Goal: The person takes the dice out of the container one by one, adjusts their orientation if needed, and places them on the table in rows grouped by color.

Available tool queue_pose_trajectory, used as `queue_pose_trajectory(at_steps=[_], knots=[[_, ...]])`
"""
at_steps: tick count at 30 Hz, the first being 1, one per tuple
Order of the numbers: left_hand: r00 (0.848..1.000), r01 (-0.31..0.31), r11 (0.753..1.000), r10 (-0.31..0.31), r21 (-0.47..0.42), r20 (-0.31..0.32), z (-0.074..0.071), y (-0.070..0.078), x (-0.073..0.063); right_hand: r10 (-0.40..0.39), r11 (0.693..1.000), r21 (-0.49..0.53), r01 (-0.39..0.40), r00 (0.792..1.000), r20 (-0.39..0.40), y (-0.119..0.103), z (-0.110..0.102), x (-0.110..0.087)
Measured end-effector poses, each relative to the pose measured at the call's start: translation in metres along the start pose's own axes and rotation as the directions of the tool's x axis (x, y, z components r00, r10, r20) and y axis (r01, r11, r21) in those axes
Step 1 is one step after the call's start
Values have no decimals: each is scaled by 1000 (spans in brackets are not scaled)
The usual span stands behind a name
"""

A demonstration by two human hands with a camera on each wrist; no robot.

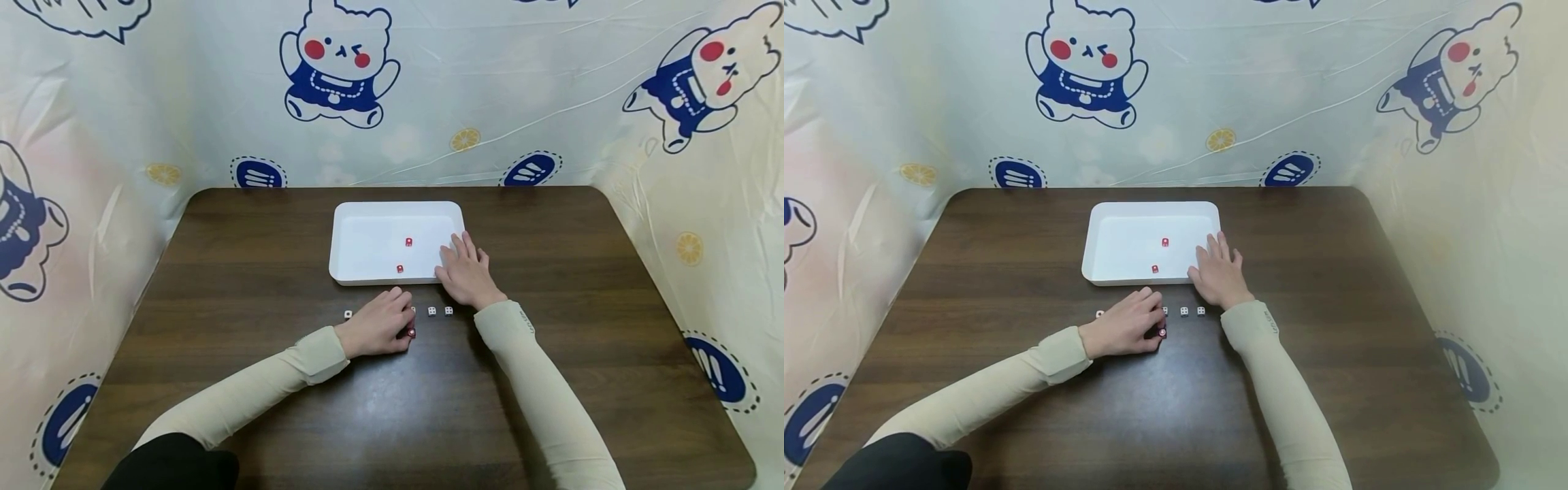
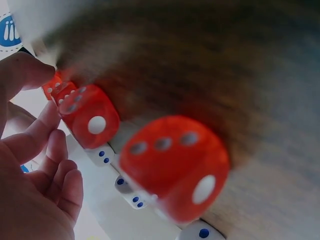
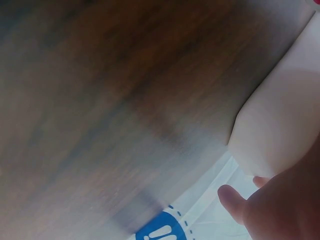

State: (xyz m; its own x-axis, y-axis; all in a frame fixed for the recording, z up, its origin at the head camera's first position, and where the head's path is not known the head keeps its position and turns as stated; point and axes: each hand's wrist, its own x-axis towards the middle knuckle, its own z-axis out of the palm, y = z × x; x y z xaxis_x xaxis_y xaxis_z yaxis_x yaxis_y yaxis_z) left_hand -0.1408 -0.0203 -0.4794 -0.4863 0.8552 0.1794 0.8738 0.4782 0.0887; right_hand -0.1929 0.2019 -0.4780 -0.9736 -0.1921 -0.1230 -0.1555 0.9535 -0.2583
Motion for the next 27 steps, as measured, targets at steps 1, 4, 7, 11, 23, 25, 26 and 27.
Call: queue_pose_trajectory(at_steps=[1, 4, 7, 11, 23, 25, 26, 27], knots=[[1000, 3, 1000, -3, 3, 5, 0, 0, 0, 0, 1000, 2, 0, 1000, 0, 0, 0, 0], [1000, 6, 1000, -7, 9, 8, 1, 0, -1, 1, 1000, -1, -1, 1000, 3, 0, 0, 0], [1000, 2, 1000, -2, 11, 0, 0, 0, -1, 2, 1000, -4, -2, 1000, 6, 0, 0, 0], [1000, 0, 1000, 0, 3, 11, -3, -1, -2, 0, 1000, -8, 0, 1000, 7, 0, 0, 0], [997, 72, 994, -71, -86, 17, -34, -15, 6, -11, 1000, -3, 11, 1000, -10, 1, 0, 1], [996, 95, 990, -94, -107, 8, -41, -19, 8, -10, 1000, 2, 10, 1000, -10, 1, 0, 1], [994, 107, 987, -107, -120, 2, -45, -22, 10, -8, 1000, 3, 8, 1000, -10, 1, 0, 1], [993, 120, 984, -122, -134, -7, -48, -24, 12, -6, 1000, 5, 6, 1000, -9, 1, 1, 1]])
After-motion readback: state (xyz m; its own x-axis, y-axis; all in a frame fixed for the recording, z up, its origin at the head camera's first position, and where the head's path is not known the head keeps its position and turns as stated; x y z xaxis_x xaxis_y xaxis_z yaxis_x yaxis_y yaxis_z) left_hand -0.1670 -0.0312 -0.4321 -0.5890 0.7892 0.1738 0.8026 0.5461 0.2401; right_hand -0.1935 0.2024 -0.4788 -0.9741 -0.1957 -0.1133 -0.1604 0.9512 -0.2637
